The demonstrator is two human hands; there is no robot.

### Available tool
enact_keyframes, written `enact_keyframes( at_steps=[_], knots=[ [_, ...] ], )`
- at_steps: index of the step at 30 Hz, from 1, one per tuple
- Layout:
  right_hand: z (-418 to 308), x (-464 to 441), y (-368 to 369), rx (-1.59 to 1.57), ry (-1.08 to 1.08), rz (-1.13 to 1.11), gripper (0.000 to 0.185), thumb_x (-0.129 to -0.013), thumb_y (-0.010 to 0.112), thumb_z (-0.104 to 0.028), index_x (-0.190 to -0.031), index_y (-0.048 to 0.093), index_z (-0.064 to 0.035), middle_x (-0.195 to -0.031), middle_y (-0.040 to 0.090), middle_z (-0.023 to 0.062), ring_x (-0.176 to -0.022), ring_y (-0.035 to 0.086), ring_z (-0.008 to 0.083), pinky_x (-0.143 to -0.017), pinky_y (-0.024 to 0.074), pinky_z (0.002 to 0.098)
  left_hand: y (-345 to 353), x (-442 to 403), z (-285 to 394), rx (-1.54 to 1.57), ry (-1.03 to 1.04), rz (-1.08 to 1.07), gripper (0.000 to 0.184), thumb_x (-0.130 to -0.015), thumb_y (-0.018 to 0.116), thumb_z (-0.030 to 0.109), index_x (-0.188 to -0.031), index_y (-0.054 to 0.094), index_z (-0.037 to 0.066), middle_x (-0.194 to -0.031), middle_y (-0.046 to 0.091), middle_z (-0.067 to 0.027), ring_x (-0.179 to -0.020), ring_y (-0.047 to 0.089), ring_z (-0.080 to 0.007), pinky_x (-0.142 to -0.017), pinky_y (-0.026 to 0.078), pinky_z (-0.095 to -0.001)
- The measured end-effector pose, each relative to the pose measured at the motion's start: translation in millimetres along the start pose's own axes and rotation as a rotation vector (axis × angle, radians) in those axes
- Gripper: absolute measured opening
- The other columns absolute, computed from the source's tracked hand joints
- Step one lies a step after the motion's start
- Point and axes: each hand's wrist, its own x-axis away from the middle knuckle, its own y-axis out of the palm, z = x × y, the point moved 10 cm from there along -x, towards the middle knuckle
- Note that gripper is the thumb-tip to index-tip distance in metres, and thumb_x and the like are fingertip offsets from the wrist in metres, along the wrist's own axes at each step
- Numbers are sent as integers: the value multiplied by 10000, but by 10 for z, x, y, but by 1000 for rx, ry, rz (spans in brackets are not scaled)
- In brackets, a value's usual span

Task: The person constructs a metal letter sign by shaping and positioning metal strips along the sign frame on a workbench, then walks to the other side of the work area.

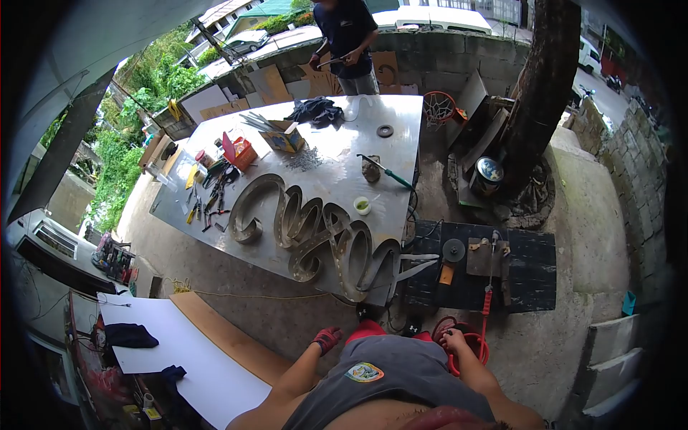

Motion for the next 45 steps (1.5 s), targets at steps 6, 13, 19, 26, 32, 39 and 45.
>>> enact_keyframes(
  at_steps=[6,13,19,26,32,39,45],
  knots=[
    [108,-56,-38,8,36,-13,167,-914,529,-74,-1057,610,-46,-789,659,90,-583,610,171,-499,504,312,-30,9,54,-15,15,22,550,-912,562,351,-1313,469,-15,-1082,654,-140,-880,626,-184,-777,492,-312],
    [6,-154,114,7,51,-81,145,-929,517,-93,-1043,605,-74,-758,635,58,-552,571,138,-462,452,268,-88,124,-55,38,-31,93,505,-917,555,332,-1288,497,-5,-1071,658,-126,-891,626,-186,-791,489,-313],
    [-332,-84,304,142,20,-179,133,-933,513,-90,-1021,609,-66,-761,634,43,-577,576,130,-485,461,260,-46,288,-388,66,10,198,489,-910,544,341,-1256,529,-3,-1100,652,-143,-1004,623,-220,-854,480,-330],
    [-471,-143,615,321,-16,-302,160,-930,491,-78,-1046,589,-27,-776,654,82,-550,577,139,-480,474,264,-27,850,-750,108,-112,302,495,-869,557,384,-1232,573,49,-1190,612,-182,-1125,575,-313,-961,434,-358],
    [-360,-271,1077,531,10,-389,168,-921,499,-69,-1070,563,-22,-768,648,89,-540,584,178,-501,513,291,-95,1248,-1266,272,-104,421,494,-883,555,369,-1243,560,31,-1176,620,-181,-1129,573,-293,-962,431,-352],
    [-604,94,2314,709,-26,-453,207,-929,514,-119,-1128,560,-85,-829,668,87,-626,616,171,-548,517,329,73,1751,-2704,512,-265,377,499,-880,545,394,-1216,580,28,-1165,626,-181,-1100,588,-314,-947,444,-364],
    [-699,749,3677,726,-207,-517,178,-896,560,-136,-1037,643,-66,-768,684,92,-618,634,140,-533,478,273,148,1794,-4370,504,-393,327,429,-887,545,361,-1153,614,31,-1075,660,-147,-996,623,-280,-877,467,-362]
  ],
)
